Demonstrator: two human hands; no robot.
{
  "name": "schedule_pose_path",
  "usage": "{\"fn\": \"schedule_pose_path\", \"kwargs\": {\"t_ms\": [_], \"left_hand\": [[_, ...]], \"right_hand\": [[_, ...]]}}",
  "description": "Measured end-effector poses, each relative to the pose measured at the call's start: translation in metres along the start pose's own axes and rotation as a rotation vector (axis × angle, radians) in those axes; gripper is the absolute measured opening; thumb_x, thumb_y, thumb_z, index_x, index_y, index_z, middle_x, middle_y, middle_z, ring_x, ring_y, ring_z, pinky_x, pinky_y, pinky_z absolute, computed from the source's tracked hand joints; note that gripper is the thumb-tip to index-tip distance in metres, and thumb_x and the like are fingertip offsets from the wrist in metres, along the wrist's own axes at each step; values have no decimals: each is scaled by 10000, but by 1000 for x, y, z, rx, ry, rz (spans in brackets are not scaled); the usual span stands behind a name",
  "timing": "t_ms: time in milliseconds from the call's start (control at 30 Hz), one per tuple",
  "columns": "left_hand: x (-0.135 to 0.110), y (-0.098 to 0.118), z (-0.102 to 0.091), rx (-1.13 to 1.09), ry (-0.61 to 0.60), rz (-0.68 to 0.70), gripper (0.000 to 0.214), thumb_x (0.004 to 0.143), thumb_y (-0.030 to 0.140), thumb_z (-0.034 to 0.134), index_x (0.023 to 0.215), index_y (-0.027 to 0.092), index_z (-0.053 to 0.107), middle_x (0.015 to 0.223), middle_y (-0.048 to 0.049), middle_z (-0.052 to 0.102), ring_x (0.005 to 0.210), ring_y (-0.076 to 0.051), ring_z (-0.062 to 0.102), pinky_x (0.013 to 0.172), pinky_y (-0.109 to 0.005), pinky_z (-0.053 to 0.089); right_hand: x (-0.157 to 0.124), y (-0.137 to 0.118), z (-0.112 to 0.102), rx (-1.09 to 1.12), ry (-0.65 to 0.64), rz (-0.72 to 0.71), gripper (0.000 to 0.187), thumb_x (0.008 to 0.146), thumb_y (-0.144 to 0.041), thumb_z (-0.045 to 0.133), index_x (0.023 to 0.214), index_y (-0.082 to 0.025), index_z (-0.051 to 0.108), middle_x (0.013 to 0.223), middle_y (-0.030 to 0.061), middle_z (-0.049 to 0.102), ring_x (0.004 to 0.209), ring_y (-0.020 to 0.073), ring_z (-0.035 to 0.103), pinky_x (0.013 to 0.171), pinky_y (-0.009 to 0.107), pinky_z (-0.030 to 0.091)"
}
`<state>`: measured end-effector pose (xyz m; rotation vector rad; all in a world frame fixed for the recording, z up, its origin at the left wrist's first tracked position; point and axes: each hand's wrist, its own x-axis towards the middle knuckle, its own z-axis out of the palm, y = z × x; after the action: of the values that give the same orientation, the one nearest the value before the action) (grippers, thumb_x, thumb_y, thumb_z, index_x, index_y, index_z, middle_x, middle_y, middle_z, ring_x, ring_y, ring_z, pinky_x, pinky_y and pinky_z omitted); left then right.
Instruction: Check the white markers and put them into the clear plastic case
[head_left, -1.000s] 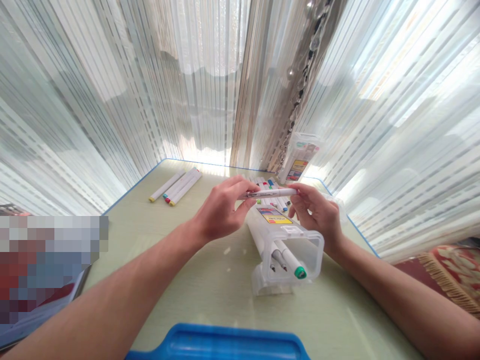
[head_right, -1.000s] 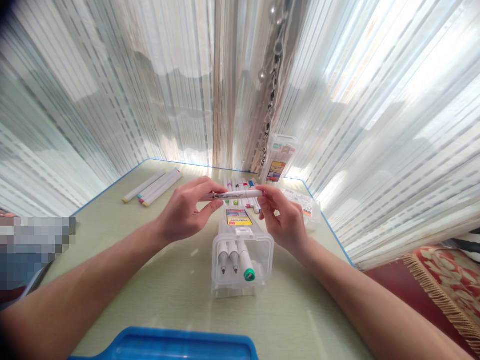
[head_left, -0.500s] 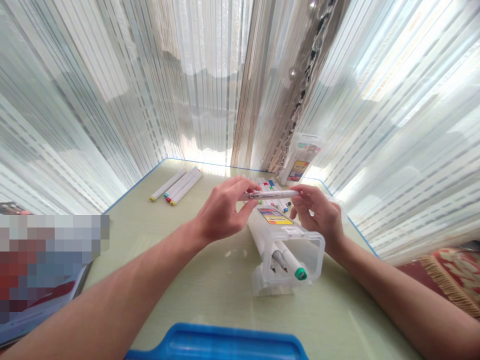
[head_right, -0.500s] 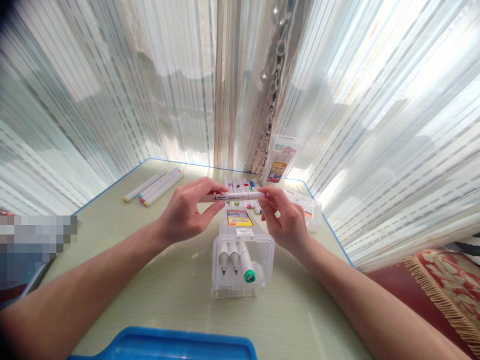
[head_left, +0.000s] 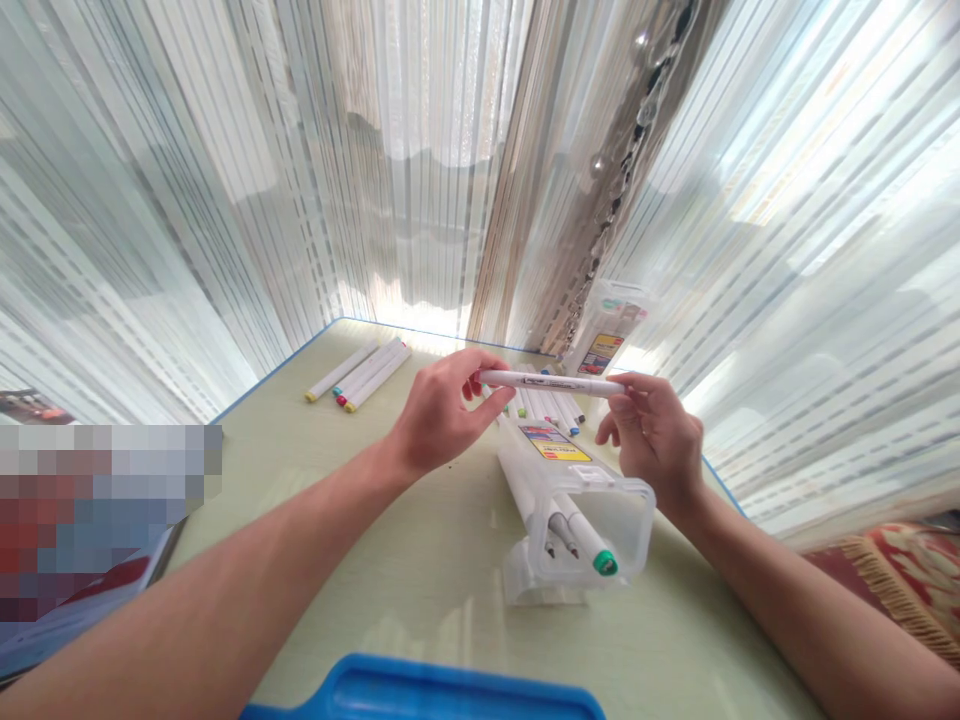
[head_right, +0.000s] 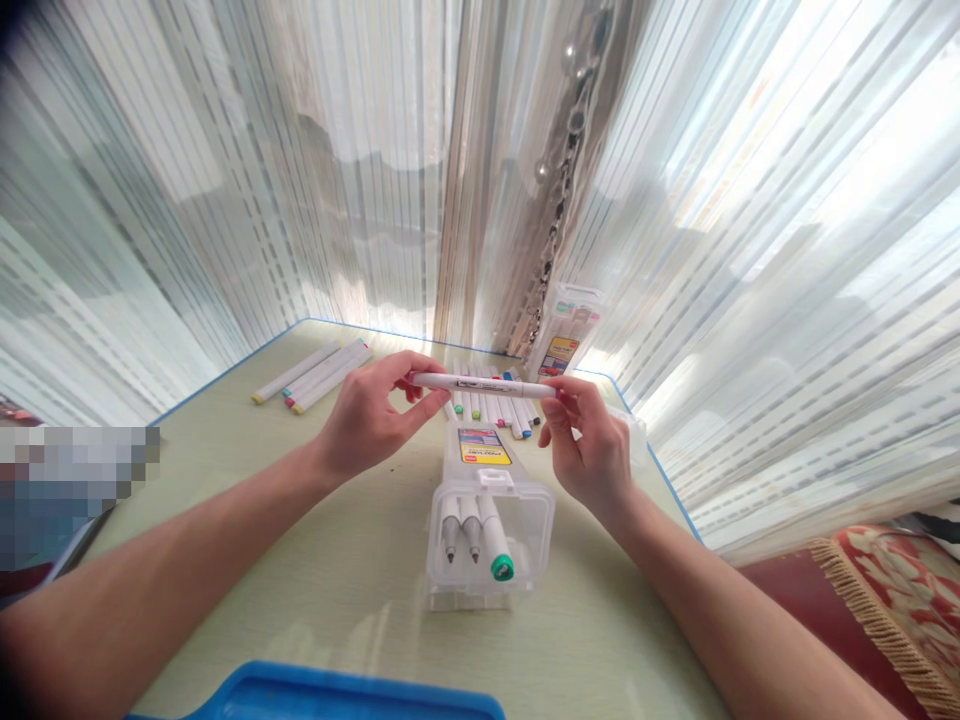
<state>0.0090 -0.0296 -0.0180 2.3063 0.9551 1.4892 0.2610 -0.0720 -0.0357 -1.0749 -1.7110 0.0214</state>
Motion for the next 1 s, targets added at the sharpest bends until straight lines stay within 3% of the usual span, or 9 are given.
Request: {"fn": "schedule_pose_path", "kwargs": {"t_ms": [400,700,1000], "left_hand": [[0,-1,-2,-132,35,-115,147,902,259,621,993,148,655,820,-38,701,705,-131,639,654,-252,531],[0,3,-5,-194,11,-146,186,941,203,497,994,150,668,838,-49,717,736,-145,642,640,-262,518],[-1,0,1,-150,2,-169,172,864,319,668,889,150,649,703,-12,654,601,-113,588,550,-225,472]], "right_hand": [[2,-2,2,1,50,64,178,996,-369,533,1073,-215,573,761,-3,669,442,101,595,444,242,495],[2,1,-1,17,2,73,161,1009,-347,512,1095,-215,544,810,15,676,462,102,611,442,242,493],[0,8,2,59,3,86,208,945,-374,633,1033,-201,560,824,29,705,461,107,626,420,232,489]]}}
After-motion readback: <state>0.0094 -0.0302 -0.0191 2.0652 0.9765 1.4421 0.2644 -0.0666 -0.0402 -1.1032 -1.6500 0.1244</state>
